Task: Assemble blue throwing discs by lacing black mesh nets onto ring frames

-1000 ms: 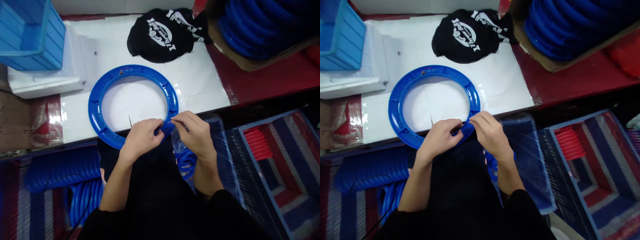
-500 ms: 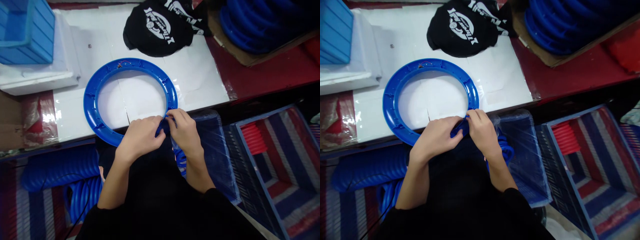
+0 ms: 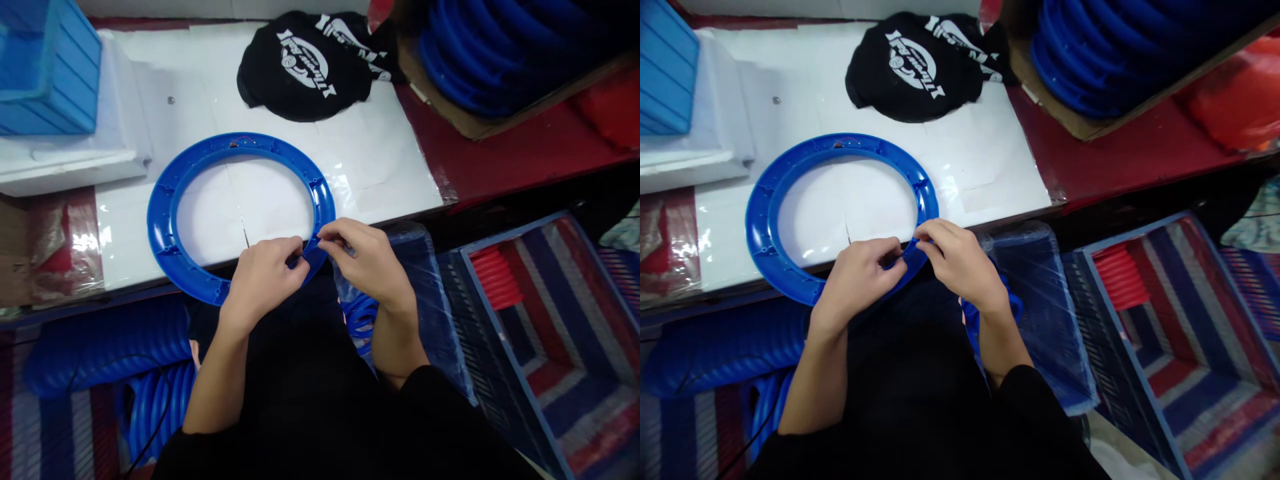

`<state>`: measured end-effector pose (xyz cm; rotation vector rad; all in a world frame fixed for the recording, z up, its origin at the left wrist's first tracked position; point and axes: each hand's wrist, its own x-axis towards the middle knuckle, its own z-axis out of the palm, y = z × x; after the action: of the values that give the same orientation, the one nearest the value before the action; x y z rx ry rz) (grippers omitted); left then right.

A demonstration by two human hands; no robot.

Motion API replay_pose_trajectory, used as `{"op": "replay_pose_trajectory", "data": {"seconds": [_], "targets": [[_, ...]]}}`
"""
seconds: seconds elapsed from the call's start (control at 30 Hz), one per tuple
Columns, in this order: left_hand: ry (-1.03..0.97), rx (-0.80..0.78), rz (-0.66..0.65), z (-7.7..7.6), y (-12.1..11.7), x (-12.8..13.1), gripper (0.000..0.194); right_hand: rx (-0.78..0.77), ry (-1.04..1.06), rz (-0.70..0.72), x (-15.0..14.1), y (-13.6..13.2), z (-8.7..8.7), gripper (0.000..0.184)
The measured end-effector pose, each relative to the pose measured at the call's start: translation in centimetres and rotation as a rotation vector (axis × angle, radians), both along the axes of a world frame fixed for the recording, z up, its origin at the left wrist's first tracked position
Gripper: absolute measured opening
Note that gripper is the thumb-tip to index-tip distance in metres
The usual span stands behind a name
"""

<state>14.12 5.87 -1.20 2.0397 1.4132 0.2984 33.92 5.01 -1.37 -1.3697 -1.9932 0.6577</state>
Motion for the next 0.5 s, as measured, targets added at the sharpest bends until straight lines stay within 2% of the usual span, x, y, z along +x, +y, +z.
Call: {"op": "replay_pose_trajectory", "data": {"seconds": [0.13,0.23,0.4,0.5], "targets": [[-0.049,-0.031,-0.005,0.2,0.2,-0.1,0.011,0.110,-0.018,0.001,0.0,1.5,-0.4,0.014],[-0.062,-0.037,-0.021,0.1,0.2,-0.1,0.010,0.131,-0.022,0.007,-0.3,2.0,-1.1,0.015],[-0.055,0.002,-0.100,-0.3,0.5,-1.1,0.013,0.110,-0.114,-0.030,-0.6,1.0,-1.7,0.013],[-0.023,0.018,-0.181,0.1,0.6,-1.9,0.014,0.084,-0.177,-0.077,-1.4,-0.1,-1.7,0.015]]}}
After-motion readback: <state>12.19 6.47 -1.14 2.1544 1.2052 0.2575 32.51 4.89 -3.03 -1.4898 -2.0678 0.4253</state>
